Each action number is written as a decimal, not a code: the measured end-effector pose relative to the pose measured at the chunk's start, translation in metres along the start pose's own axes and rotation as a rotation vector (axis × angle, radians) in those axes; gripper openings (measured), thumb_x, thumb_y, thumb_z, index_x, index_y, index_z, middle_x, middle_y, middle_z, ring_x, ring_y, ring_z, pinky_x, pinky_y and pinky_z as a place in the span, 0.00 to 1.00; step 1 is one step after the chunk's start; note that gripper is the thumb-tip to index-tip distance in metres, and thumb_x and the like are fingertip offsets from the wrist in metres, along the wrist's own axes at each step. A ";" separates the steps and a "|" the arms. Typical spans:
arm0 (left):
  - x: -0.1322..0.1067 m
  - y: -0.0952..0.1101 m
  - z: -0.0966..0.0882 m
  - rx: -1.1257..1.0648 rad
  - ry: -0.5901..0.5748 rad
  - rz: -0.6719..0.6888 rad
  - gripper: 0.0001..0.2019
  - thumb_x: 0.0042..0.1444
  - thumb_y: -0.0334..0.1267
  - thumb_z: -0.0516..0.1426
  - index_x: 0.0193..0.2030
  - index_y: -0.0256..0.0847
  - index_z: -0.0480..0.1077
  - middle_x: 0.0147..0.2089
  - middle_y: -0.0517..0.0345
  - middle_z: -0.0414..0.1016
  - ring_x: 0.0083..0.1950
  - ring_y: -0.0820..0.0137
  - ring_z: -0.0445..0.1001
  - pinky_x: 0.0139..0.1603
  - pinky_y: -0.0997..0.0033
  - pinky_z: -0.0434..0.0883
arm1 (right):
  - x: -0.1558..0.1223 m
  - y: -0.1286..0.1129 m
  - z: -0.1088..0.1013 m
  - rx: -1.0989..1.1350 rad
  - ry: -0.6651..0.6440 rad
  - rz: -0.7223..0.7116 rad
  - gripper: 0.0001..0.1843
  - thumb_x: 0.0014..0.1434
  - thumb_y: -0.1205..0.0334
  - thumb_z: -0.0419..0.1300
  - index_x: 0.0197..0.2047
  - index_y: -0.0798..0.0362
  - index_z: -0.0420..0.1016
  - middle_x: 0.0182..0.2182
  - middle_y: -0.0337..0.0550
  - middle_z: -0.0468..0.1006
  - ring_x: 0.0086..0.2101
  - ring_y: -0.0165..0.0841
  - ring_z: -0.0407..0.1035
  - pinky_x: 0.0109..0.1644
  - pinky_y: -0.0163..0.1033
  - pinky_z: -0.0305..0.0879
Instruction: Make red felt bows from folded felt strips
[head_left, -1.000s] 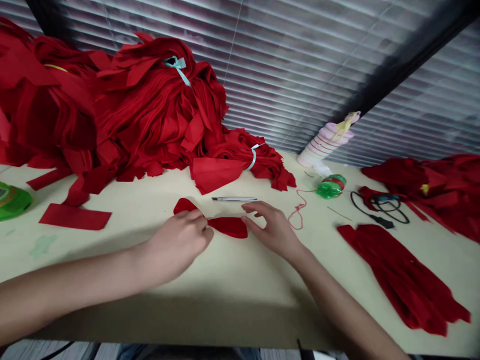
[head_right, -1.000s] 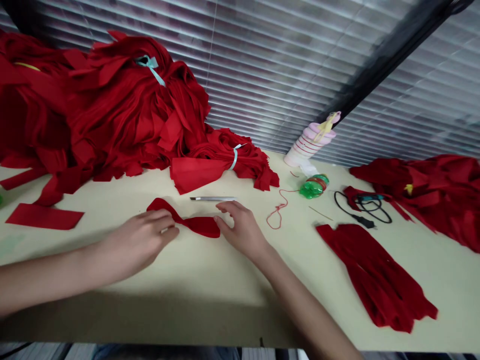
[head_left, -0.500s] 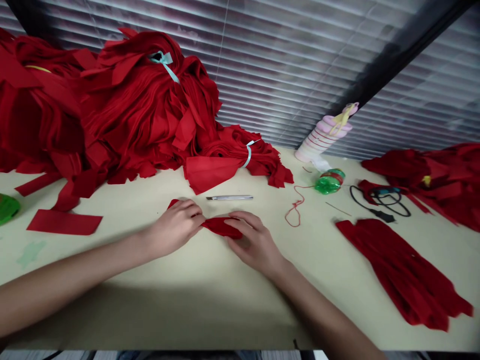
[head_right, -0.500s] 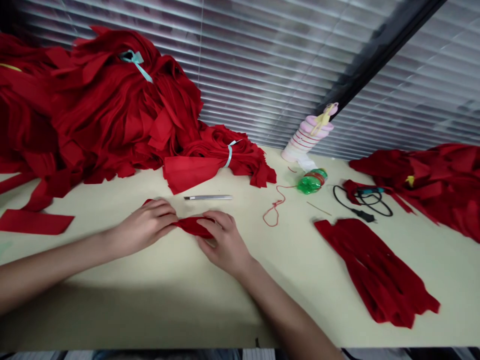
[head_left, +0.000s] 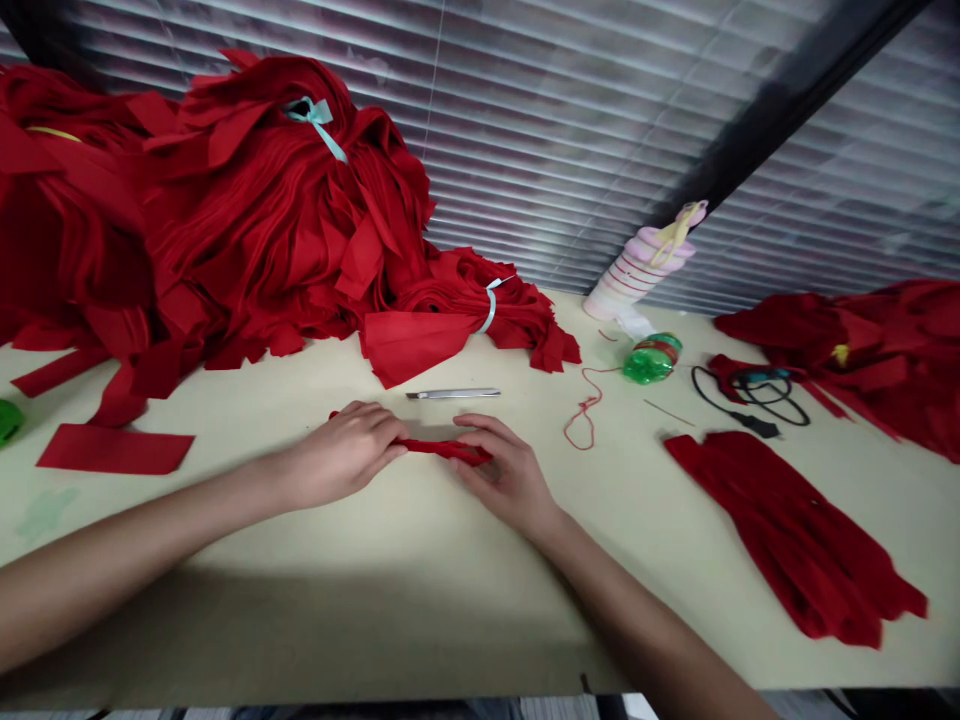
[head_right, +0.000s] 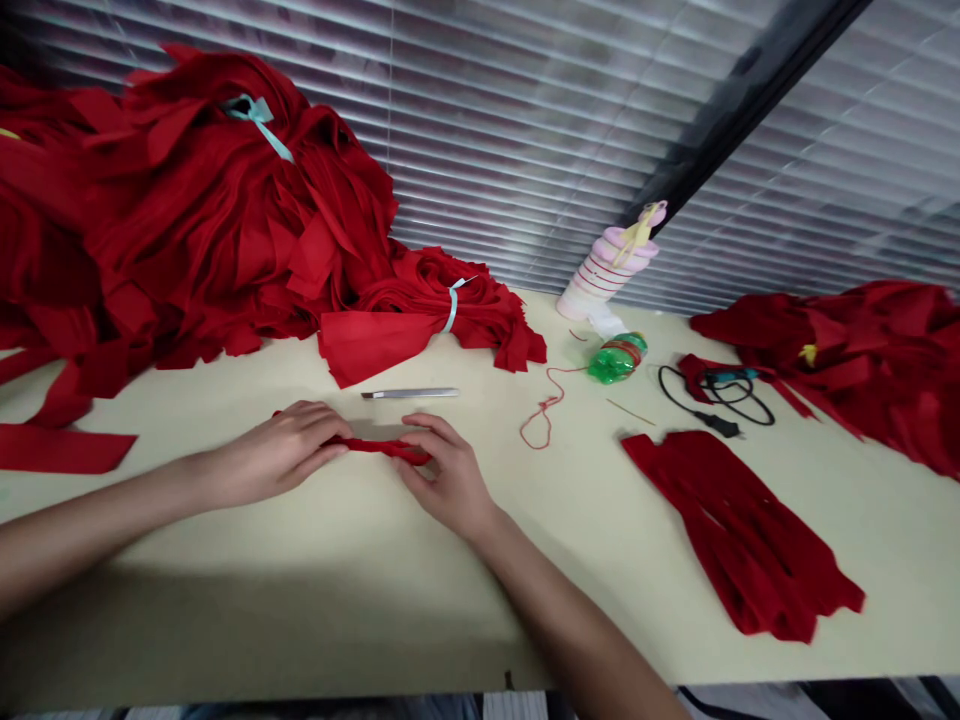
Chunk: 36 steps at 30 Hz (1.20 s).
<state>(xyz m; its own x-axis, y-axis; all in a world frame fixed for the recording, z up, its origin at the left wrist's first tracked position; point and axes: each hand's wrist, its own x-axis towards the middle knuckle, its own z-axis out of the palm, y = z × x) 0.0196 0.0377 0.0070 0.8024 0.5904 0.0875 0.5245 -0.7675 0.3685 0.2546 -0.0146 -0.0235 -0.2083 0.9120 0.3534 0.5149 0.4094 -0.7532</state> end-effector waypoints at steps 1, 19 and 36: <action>-0.001 0.001 -0.005 -0.047 -0.023 -0.010 0.13 0.67 0.38 0.45 0.45 0.37 0.68 0.39 0.52 0.71 0.42 0.65 0.69 0.44 0.65 0.66 | 0.001 -0.001 -0.001 0.037 0.008 0.033 0.05 0.56 0.61 0.60 0.36 0.51 0.74 0.45 0.50 0.75 0.46 0.39 0.70 0.48 0.44 0.69; -0.003 0.020 -0.029 -0.606 -0.321 -0.305 0.18 0.63 0.49 0.48 0.38 0.39 0.71 0.24 0.66 0.61 0.23 0.77 0.57 0.21 0.78 0.57 | -0.002 -0.023 0.004 0.602 -0.123 0.564 0.22 0.46 0.58 0.69 0.42 0.51 0.66 0.25 0.37 0.77 0.24 0.30 0.71 0.30 0.35 0.67; 0.002 -0.014 -0.034 -0.812 -0.406 -0.456 0.15 0.54 0.50 0.58 0.37 0.39 0.72 0.31 0.60 0.73 0.30 0.73 0.68 0.28 0.77 0.64 | 0.003 -0.022 0.003 0.607 0.034 0.604 0.15 0.44 0.59 0.69 0.34 0.52 0.70 0.26 0.36 0.74 0.27 0.29 0.68 0.32 0.35 0.63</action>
<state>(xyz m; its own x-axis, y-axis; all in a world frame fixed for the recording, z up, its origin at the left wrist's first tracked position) 0.0043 0.0581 0.0335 0.6897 0.5386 -0.4839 0.5740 0.0007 0.8188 0.2403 -0.0207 -0.0070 -0.0114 0.9808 -0.1947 -0.0074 -0.1947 -0.9808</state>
